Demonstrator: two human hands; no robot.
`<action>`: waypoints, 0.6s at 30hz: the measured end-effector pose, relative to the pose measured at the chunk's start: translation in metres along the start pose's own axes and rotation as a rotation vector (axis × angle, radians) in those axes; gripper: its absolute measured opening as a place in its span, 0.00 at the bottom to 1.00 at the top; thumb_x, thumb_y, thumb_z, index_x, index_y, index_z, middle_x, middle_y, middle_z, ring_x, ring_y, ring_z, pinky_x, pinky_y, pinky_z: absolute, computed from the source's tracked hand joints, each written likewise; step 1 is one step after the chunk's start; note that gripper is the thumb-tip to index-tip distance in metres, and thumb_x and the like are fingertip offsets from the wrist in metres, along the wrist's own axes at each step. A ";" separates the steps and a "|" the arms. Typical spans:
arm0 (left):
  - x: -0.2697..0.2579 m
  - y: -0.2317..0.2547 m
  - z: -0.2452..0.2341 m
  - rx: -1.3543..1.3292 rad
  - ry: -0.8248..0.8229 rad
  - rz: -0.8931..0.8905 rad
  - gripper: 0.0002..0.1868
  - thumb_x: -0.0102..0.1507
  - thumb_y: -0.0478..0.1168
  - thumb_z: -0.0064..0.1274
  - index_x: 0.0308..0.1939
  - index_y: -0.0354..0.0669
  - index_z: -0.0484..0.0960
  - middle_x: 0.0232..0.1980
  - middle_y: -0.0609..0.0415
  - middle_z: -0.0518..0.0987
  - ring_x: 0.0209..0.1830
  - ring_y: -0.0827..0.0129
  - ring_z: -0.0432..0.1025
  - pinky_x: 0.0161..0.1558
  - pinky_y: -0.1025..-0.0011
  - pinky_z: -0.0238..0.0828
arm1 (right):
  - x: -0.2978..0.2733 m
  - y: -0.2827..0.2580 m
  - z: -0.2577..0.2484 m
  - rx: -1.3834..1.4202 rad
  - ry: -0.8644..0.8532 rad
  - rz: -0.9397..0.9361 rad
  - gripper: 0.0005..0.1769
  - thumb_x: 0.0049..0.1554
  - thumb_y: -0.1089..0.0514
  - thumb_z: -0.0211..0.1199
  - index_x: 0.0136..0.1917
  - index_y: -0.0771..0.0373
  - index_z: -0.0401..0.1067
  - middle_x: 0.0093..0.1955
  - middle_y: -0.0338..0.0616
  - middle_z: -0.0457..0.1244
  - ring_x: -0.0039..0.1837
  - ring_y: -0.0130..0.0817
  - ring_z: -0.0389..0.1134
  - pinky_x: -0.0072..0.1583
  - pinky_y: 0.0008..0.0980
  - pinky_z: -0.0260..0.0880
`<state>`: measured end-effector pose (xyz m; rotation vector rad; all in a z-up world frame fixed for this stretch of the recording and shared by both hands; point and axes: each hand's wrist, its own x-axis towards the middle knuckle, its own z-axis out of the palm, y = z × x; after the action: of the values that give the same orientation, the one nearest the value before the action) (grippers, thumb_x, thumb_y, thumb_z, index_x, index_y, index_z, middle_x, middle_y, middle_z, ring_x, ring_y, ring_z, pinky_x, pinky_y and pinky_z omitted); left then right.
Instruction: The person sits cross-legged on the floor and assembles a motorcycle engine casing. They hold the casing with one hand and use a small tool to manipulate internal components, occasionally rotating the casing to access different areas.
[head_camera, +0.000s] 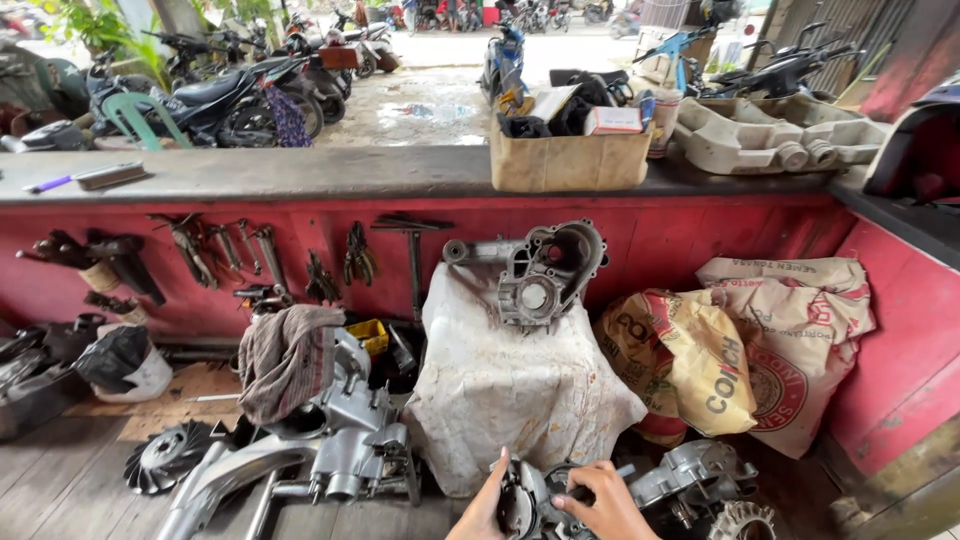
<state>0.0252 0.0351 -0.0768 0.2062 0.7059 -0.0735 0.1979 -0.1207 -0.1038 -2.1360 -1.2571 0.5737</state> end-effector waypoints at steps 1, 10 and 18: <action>0.020 0.001 -0.011 -0.013 0.004 0.001 0.49 0.61 0.70 0.50 0.72 0.33 0.76 0.69 0.34 0.77 0.67 0.44 0.70 0.66 0.49 0.64 | -0.001 -0.007 -0.001 -0.001 -0.013 0.000 0.24 0.55 0.30 0.68 0.36 0.50 0.70 0.39 0.29 0.63 0.55 0.27 0.59 0.56 0.21 0.57; 0.025 -0.008 -0.014 0.057 -0.011 0.178 0.38 0.58 0.73 0.51 0.47 0.40 0.82 0.47 0.40 0.82 0.46 0.50 0.76 0.53 0.52 0.73 | -0.006 -0.005 0.001 -0.044 0.083 -0.048 0.26 0.51 0.26 0.59 0.34 0.49 0.75 0.39 0.31 0.72 0.56 0.34 0.69 0.61 0.37 0.66; 0.036 0.001 -0.013 -0.040 0.004 0.210 0.44 0.56 0.73 0.51 0.53 0.34 0.83 0.51 0.35 0.82 0.51 0.45 0.76 0.55 0.51 0.72 | -0.006 -0.006 0.004 -0.072 0.082 -0.037 0.33 0.48 0.19 0.56 0.39 0.48 0.75 0.42 0.29 0.69 0.54 0.28 0.62 0.56 0.29 0.62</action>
<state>0.0441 0.0394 -0.1097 0.2408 0.6853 0.1417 0.1885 -0.1229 -0.1024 -2.1673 -1.2864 0.4271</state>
